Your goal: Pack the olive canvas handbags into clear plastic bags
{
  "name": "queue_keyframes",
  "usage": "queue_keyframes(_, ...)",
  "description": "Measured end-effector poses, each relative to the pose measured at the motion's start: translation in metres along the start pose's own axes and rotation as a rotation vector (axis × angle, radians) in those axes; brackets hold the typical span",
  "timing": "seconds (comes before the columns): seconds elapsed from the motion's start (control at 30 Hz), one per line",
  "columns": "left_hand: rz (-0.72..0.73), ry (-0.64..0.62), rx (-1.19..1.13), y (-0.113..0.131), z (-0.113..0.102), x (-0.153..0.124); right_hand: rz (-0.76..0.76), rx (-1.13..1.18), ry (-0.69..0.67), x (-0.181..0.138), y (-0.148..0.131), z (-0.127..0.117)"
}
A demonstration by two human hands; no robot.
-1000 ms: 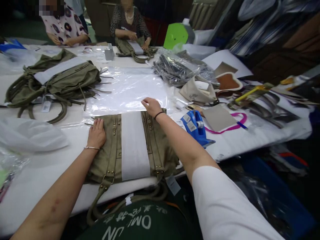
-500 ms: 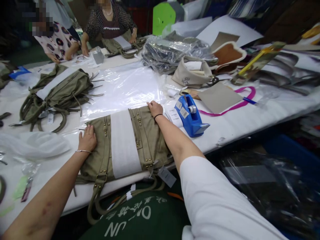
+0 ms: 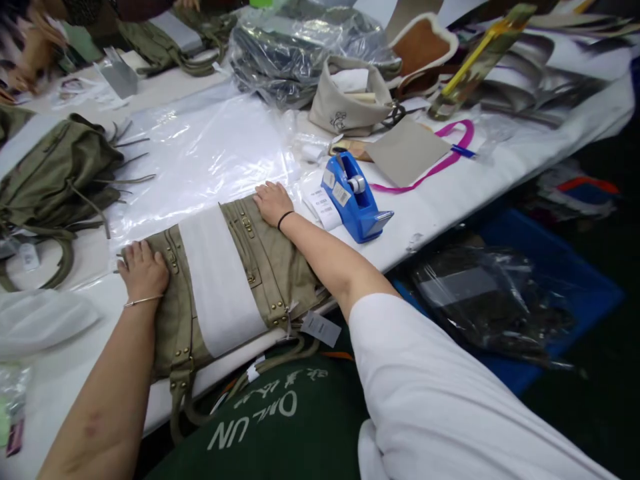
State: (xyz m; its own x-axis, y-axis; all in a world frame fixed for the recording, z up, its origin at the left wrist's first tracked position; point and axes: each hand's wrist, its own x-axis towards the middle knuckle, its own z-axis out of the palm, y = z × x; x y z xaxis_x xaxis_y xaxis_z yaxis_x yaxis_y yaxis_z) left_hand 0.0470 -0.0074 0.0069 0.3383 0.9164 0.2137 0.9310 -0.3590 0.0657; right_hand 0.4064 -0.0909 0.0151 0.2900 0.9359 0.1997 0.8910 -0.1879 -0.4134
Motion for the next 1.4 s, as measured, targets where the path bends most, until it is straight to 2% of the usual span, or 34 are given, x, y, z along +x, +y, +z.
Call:
queue_keyframes(0.17,0.002,0.002,-0.058,-0.009,0.005,0.004,0.051,0.061,-0.021,0.008,0.021,0.024)
queue_keyframes(0.27,0.004,-0.005,-0.080,-0.007,0.006,0.003,0.068,0.148,-0.062,0.019,0.024,0.016)
queue_keyframes(0.33,-0.001,0.011,-0.082,-0.007,0.007,0.002,0.082,0.266,-0.041,0.010,0.027,0.000)
queue_keyframes(0.4,-0.005,0.030,-0.079,-0.007,0.009,0.001,0.136,0.388,0.073,-0.018,0.029,-0.021)
queue_keyframes(0.47,0.001,0.048,-0.082,-0.008,0.011,0.001,0.236,0.434,0.205,-0.064,0.027,-0.042)
queue_keyframes(0.5,0.007,0.059,-0.088,-0.008,0.012,0.000,0.295,0.415,0.228,-0.091,0.024,-0.051)
queue_keyframes(0.6,0.018,0.092,-0.114,-0.010,0.013,0.000,0.409,0.240,0.068,-0.162,0.006,-0.063)
queue_keyframes(0.7,0.017,0.102,-0.130,-0.009,0.012,-0.001,0.367,0.074,-0.030,-0.193,-0.018,-0.060)
queue_keyframes(0.8,0.006,0.102,-0.141,-0.006,0.008,-0.001,0.342,0.108,0.049,-0.193,-0.033,-0.060)
queue_keyframes(0.9,-0.010,0.088,-0.153,-0.004,0.004,-0.002,0.387,0.297,0.101,-0.191,-0.033,-0.061)
queue_keyframes(1.0,-0.024,0.071,-0.146,-0.002,0.002,-0.003,0.576,0.557,-0.010,-0.190,-0.021,-0.055)
queue_keyframes(1.07,-0.027,0.063,-0.127,-0.002,0.002,-0.004,0.686,0.623,-0.079,-0.183,-0.012,-0.049)
queue_keyframes(1.2,-0.030,0.060,-0.098,-0.001,0.002,-0.004,0.605,0.412,-0.037,-0.152,-0.003,-0.045)
queue_keyframes(1.27,-0.020,0.073,-0.106,-0.001,0.002,-0.004,0.567,0.347,-0.065,-0.137,-0.003,-0.046)
queue_keyframes(1.33,-0.010,0.076,-0.123,0.000,0.001,-0.004,0.565,0.455,-0.098,-0.129,-0.005,-0.047)
queue_keyframes(1.4,-0.023,0.064,-0.125,0.001,0.000,-0.003,0.569,0.745,-0.123,-0.128,-0.006,-0.048)
